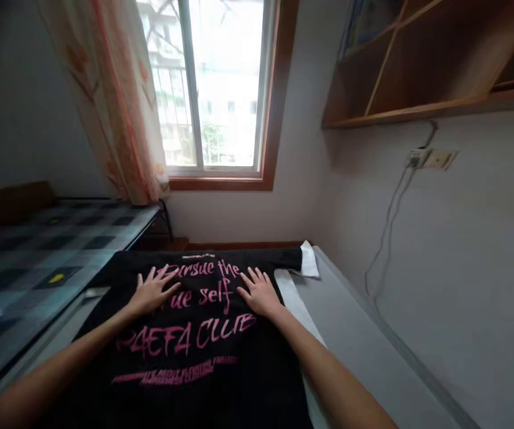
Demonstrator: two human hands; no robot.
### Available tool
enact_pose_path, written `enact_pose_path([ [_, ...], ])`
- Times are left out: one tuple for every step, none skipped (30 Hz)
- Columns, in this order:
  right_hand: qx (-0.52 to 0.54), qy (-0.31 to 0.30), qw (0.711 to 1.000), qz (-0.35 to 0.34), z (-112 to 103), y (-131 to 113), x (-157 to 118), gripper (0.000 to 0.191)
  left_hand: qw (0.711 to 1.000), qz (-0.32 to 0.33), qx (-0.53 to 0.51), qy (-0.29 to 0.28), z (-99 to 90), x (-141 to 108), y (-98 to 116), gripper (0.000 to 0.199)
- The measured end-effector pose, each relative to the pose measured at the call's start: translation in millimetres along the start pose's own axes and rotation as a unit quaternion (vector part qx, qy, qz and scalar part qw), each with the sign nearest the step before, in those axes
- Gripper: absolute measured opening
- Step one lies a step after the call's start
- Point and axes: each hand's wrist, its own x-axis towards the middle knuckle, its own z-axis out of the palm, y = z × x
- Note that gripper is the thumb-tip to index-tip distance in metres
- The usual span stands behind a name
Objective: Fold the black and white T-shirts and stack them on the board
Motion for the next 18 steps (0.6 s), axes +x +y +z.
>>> enact_pose_path([
  [-0.004,0.014,1.0,0.018,2.4,-0.8,-7.3,0.058,1.0,0.004,0.0,-0.006,-2.5,4.7,1.2,0.07],
  [-0.006,0.028,0.999,0.032,4.8,-1.6,-14.2,0.057,1.0,0.008,-0.001,-0.01,-4.6,8.9,2.2,0.07],
  [-0.004,0.042,0.998,0.043,7.3,-2.7,-20.6,0.055,1.0,0.012,-0.001,-0.011,-6.3,12.3,3.2,0.069],
  [0.001,0.056,0.997,0.049,9.8,-3.9,-26.1,0.054,1.0,0.015,-0.001,-0.01,-7.3,14.5,3.9,0.068],
  [0.009,0.07,0.996,0.051,12.2,-5.1,-30.5,0.052,1.0,0.018,-0.001,-0.007,-7.7,15.5,4.5,0.068],
  [0.021,0.083,0.995,0.048,14.3,-5.7,-33.5,0.051,1.0,0.02,-0.001,-0.001,-7.5,15.2,4.9,0.067],
  [0.039,0.099,0.993,0.043,15.6,-5.4,-35.0,0.05,1.0,0.02,-0.002,0.008,-6.9,14.0,5.2,0.065],
  [0.059,0.121,0.99,0.039,15.8,-3.6,-35.0,0.048,1.0,0.019,-0.002,0.018,-6.0,12.1,5.3,0.064],
  [0.078,0.151,0.985,0.039,14.6,0.1,-33.4,0.045,0.999,0.017,-0.003,0.029,-5.0,10.1,5.2,0.062],
  [0.09,0.187,0.977,0.044,11.9,5.9,-30.6,0.043,0.999,0.015,-0.004,0.04,-4.0,8.2,5.2,0.061],
  [0.092,0.226,0.968,0.058,7.6,14.0,-26.8,0.04,0.999,0.013,-0.006,0.049,-3.1,6.6,5.0,0.06],
  [0.083,0.265,0.957,0.081,2.1,24.1,-22.4,0.038,0.998,0.012,-0.007,0.056,-2.4,5.5,4.9,0.059],
  [0.061,0.295,0.947,0.11,-4.4,36.0,-18.0,0.037,0.998,0.012,-0.008,0.06,-2.0,4.9,4.7,0.058],
  [0.036,0.314,0.938,0.145,-11.4,49.3,-13.8,0.038,0.998,0.012,-0.01,0.063,-1.8,4.8,4.5,0.057],
  [0.013,0.319,0.929,0.185,-18.1,63.3,-10.3,0.04,0.998,0.012,-0.011,0.064,-1.8,4.9,4.4,0.057],
  [-0.008,0.311,0.923,0.225,-24.3,77.6,-7.7,0.043,0.998,0.012,-0.011,0.064,-2.0,5.3,4.3,0.057],
  [-0.027,0.29,0.922,0.256,-29.6,91.5,-6.0,0.045,0.998,0.012,-0.011,0.065,-2.2,5.6,4.3,0.057],
  [-0.038,0.26,0.924,0.277,-33.9,104.5,-5.1,0.046,0.998,0.012,-0.011,0.067,-2.4,6.0,4.3,0.057],
])
